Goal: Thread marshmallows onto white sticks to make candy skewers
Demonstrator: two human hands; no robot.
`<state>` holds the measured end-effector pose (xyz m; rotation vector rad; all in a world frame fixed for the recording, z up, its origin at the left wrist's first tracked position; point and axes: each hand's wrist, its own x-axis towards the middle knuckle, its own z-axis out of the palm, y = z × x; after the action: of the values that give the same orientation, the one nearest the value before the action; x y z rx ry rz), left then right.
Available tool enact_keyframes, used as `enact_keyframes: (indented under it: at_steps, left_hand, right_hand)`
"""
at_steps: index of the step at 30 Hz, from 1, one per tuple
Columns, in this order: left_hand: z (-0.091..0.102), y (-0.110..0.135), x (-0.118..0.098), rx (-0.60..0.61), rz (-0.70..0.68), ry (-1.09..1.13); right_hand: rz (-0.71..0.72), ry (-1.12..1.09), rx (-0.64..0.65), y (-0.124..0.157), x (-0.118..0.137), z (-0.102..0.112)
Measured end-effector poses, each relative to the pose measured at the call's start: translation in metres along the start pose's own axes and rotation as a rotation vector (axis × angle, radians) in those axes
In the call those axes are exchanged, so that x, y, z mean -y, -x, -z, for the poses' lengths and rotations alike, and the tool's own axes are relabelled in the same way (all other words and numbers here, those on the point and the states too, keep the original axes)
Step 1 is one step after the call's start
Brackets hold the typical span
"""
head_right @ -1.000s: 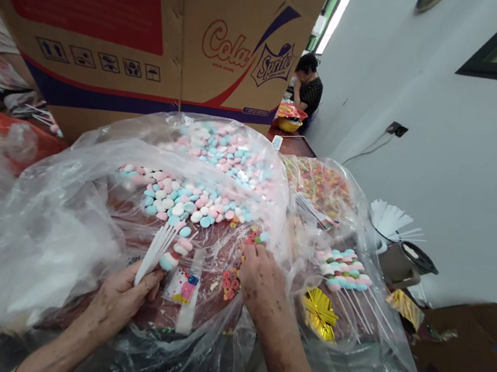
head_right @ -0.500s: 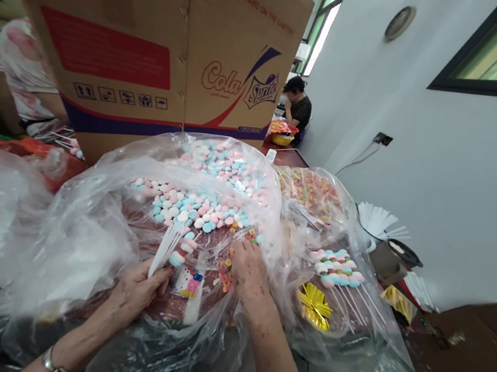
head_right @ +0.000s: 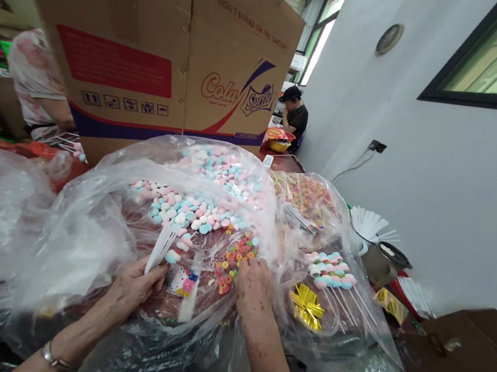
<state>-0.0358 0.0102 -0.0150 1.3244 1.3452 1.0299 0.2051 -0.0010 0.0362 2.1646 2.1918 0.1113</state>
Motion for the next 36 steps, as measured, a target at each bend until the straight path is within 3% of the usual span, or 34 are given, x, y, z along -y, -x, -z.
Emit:
enact_keyframes:
  at_steps: [6, 13, 25, 36]
  left_hand:
    - [-0.001, 0.001, -0.001, -0.002, 0.041, 0.013]
    - [-0.002, 0.004, -0.007, -0.018, 0.054, 0.032]
    - [-0.003, 0.004, -0.009, -0.034, 0.061, 0.037]
    - [0.001, 0.004, 0.0, -0.018, 0.151, 0.039]
  right_hand:
    - [0.146, -0.058, -0.056, -0.018, 0.011, -0.005]
    - [0.103, -0.266, -0.099, -0.031, 0.002, -0.018]
    - [0.194, -0.327, -0.189, -0.031, -0.007, -0.043]
    - [0.135, -0.341, -0.074, -0.045, -0.005, -0.025]
